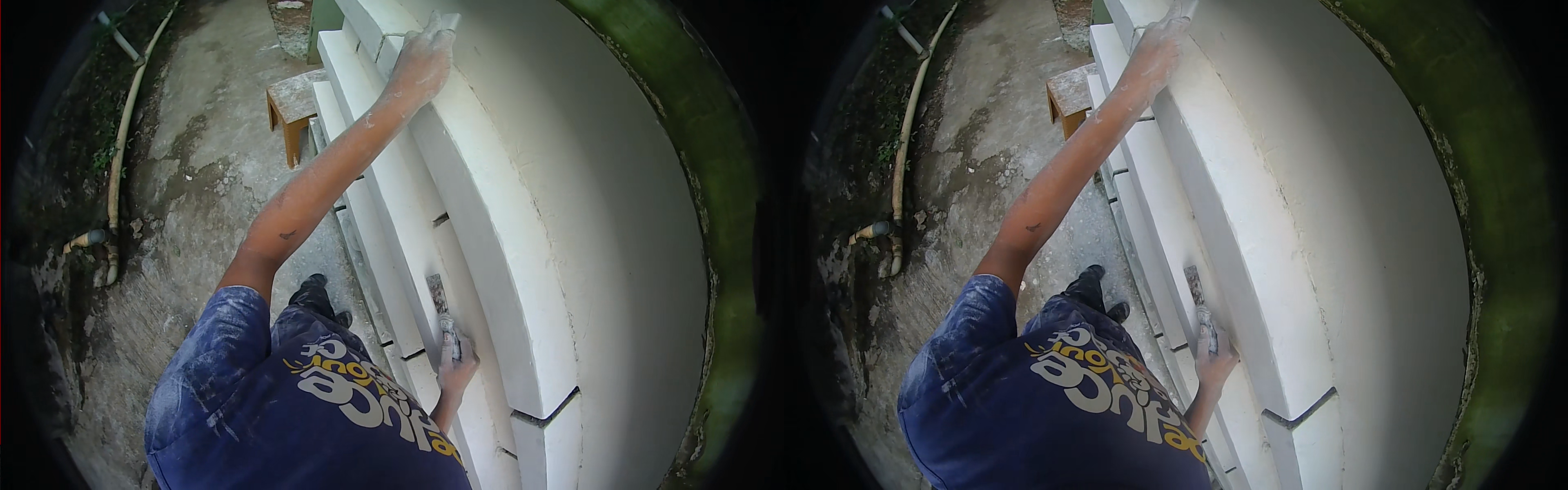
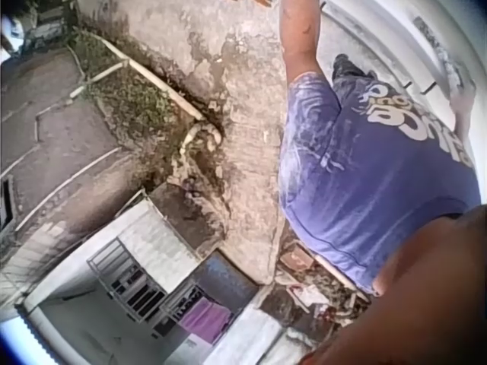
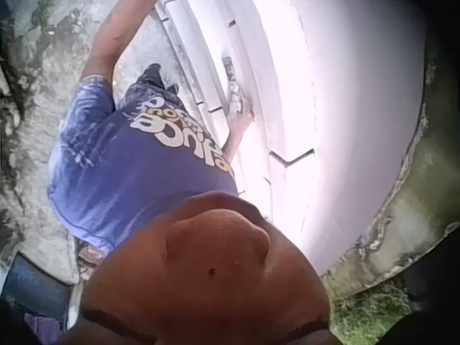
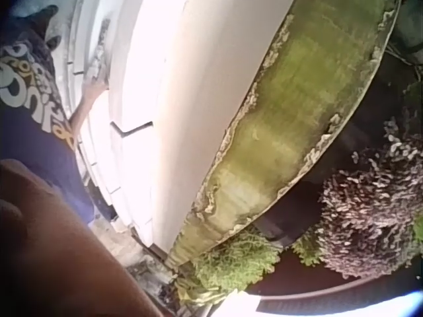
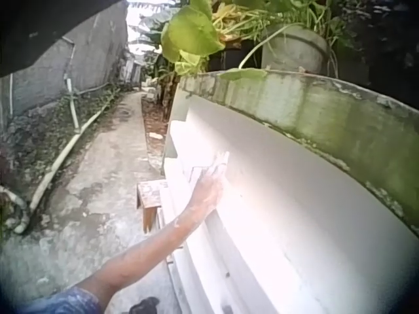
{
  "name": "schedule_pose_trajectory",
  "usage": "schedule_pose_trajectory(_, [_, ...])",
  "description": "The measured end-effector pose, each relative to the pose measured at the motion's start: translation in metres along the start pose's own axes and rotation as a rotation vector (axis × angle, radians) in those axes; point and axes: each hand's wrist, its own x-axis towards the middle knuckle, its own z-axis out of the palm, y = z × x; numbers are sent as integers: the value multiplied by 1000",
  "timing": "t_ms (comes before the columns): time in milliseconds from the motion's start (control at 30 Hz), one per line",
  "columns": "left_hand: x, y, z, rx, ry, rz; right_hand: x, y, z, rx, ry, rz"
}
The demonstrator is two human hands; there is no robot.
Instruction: Filling cracks and smoothing a wall surface using a scraper and a sanding block.
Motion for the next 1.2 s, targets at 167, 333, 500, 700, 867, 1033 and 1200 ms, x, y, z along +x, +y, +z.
schedule_pose_trajectory(167, [7, -13, 20, 334, 115, 98, -9, 6, -8, 185, -25, 146])
schedule_pose_trajectory(333, [11, -9, 28, 511, 108, 291, -14, 13, -10, 279, 23, 161])
schedule_pose_trajectory(500, [-16, 2, 30, 680, 37, 400, -18, 28, -3, 239, 22, 114])
schedule_pose_trajectory(700, [-40, 32, 14, 588, -292, 227, -18, 24, 0, 362, 109, 161])
schedule_pose_trajectory(867, [-18, 21, 10, 500, -217, 150, -17, 14, -1, 369, 102, 241])
schedule_pose_trajectory(1033, [-32, 8, 19, 631, -120, 397, -14, 16, -2, 262, 100, 164])
schedule_pose_trajectory(1200, [-1, 10, 6, 563, -178, 220, -14, 20, 3, 205, 125, 85])
